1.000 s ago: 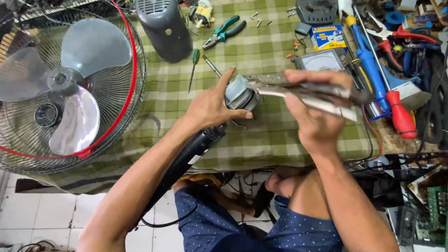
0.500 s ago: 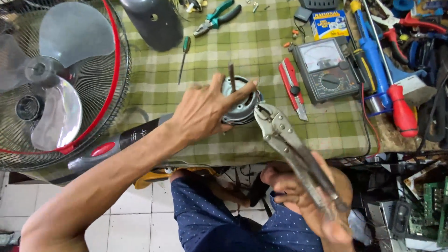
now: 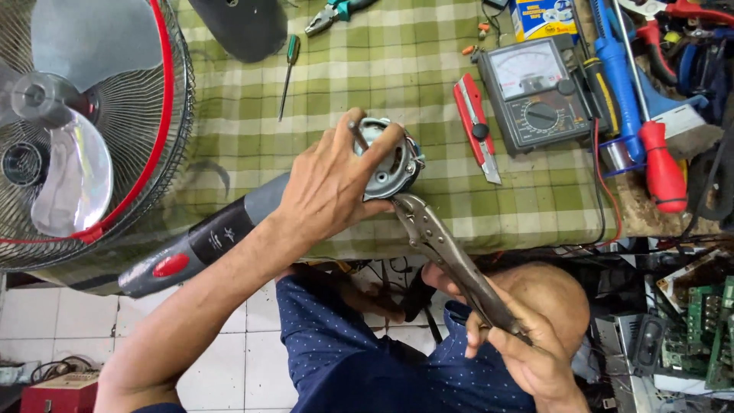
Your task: A person is repairing a small electric motor using locking pliers and a screwdriver on a cluttered workbench.
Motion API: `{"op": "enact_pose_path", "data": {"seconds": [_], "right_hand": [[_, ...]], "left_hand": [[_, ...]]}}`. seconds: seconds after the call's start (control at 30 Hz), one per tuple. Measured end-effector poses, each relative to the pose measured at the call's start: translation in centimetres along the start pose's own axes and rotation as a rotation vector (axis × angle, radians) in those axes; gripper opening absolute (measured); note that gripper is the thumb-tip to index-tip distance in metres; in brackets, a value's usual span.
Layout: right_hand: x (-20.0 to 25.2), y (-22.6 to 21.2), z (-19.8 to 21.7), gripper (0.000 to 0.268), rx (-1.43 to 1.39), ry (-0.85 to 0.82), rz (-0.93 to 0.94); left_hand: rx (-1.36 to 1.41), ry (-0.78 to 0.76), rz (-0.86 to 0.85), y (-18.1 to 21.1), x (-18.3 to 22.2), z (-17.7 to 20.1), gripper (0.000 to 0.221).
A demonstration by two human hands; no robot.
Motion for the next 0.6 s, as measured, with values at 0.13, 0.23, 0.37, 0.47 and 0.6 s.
{"op": "enact_pose_path", "data": {"seconds": [0.13,0.23,0.37,0.47,0.6], "right_hand": [[0.8,1.1,0.7,0.065,-0.063,0.079,0.013],[1.2,2.2,0.6,0.054,-0.071,0.098,0.014],[2.4,4.1,0.9,0.034,0.052,0.189,-0.042],[2.2,5.1,-0.2,0.035,0.213,0.202,-0.273],[2.2,9.0,-1.2,0.023,0.044,0.370,-0.351]], "left_hand": [[0.031,-0.119,0.049,-0.3,0.1,-0.8,0.119],[0.023,-0.107,0.038,-0.7,0.1,-1.0,0.121],[0.030,-0.107,0.000,-1.1,-0.2,-1.9,0.127],[0.030,-0.124,-0.019,-1.2,-0.5,-2.2,0.125],[0.038,-0.092,-0.074,-0.3,-0.2,-1.6,0.121]]}}
Point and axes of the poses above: each hand's wrist, its own x-axis away from the middle knuckle, its own z-axis out of the back of the hand, y = z × x, the point moved 7 cm from there along -x, towards the middle knuckle, and after that the axes turned 14 degrees about z, right-handed, at the moved point
